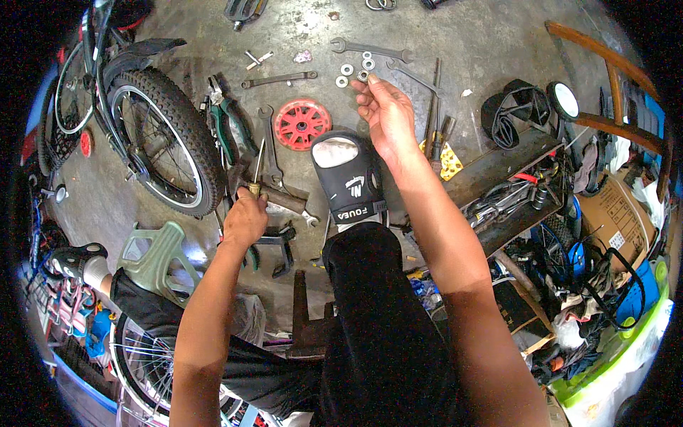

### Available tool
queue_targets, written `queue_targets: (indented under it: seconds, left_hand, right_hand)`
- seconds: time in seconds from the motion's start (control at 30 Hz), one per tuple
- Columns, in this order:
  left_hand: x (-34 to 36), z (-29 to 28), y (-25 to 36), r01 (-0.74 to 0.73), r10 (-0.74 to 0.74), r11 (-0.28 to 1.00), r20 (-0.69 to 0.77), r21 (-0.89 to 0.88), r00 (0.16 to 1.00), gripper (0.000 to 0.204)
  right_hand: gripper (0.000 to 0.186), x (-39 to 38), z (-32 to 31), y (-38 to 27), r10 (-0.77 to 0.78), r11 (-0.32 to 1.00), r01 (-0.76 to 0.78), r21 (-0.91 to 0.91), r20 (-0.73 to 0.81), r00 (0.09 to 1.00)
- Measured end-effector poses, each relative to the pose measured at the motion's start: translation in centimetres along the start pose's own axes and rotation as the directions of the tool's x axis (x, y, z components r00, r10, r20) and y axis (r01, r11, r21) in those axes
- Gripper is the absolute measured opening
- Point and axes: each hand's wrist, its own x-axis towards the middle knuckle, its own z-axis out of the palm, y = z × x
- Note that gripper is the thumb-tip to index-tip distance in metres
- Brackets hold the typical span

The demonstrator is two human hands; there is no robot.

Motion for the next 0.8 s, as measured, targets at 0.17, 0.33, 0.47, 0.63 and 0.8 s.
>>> queue_targets:
  seconds: [0.17, 0.33, 0.47, 0.63, 0.8]
  left_hand:
    - [0.1, 0.3, -0.3, -0.007, 0.007, 1.0, -0.003, 0.027, 1.0, 0.044]
    - [0.0, -0.3, 0.2, 0.032, -0.032, 0.999, 0.022, 0.017, 0.999, 0.045]
    - [-0.1, -0.5, 0.3, 0.025, -0.025, 1.0, 0.026, 0.006, 0.999, 0.044]
    - [0.8, 1.3, -1.4, -0.044, 0.043, 0.998, 0.032, 0.052, 0.999, 0.044]
    - [0.6, 0.6, -0.7, -0.007, 0.006, 0.999, 0.046, 0.032, 0.999, 0.044]
  right_hand:
    - [0.016, -0.2, 0.2, 0.0, -0.037, 0.996, 0.036, -0.087, -0.019, 0.999]
    - [0.02, -0.1, 0.2, -0.1, -0.088, 0.97, 0.078, -0.229, -0.033, 0.996]
    - [0.019, -0.2, 0.4, -0.1, -0.394, 0.652, 0.283, -0.703, 0.004, 0.919]
    - [0.027, -0.1, -0.4, 0.2, -0.54, -0.011, 0.466, -0.885, 0.398, 0.741]
    - [0.025, 0.6, 0.3, 0.1, -0.607, -0.109, 0.477, -0.872, 0.438, 0.663]
